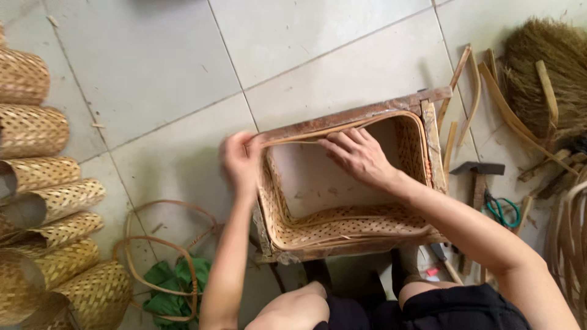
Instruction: The person weaves a rectangular bamboo basket using thin strips, securing the rim with a hammer and trimming excess with scissors. They adjust the basket's shape and continue weaving the sides.
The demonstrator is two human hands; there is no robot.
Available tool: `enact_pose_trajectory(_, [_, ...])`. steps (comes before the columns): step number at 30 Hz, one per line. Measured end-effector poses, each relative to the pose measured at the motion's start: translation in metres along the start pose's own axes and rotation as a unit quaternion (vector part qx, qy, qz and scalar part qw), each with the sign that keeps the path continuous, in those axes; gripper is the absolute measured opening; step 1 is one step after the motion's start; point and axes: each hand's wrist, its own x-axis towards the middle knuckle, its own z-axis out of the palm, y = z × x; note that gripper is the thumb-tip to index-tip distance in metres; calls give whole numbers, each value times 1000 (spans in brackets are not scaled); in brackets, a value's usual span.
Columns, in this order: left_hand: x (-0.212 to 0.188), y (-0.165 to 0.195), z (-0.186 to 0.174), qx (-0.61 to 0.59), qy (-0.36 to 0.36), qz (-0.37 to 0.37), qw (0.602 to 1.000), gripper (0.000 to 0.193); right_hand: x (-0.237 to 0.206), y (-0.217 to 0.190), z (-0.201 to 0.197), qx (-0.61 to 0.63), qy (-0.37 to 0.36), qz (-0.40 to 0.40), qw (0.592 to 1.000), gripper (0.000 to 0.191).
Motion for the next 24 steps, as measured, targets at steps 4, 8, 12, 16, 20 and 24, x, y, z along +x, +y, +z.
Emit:
enact_pose_trajectory(4, [-15,-70,-35,-298,-148,-226,915,32,13,13,11,-62,-43,-53,996,50])
enact_pose_trajectory(8, [-20,-105,-30,-335,-200,-237,890,38,17,9,24,-55,-70,-12,996,39])
enact_pose_trajectory(12, [-9,-113,-32,-279,-233,-260,895,43,18,10,27,-15,-59,7,998,25])
enact_pose_trajectory(16, [0,-110,-34,-244,-255,-249,902,44,14,9,25,16,-85,15,996,24])
enact_pose_trajectory(20, [1,-103,-35,-207,-255,-242,913,45,9,7,28,10,-75,6,997,26])
enact_pose_trajectory(24, [-4,-90,-37,-165,-229,-244,928,42,8,11,35,-24,-62,0,998,27])
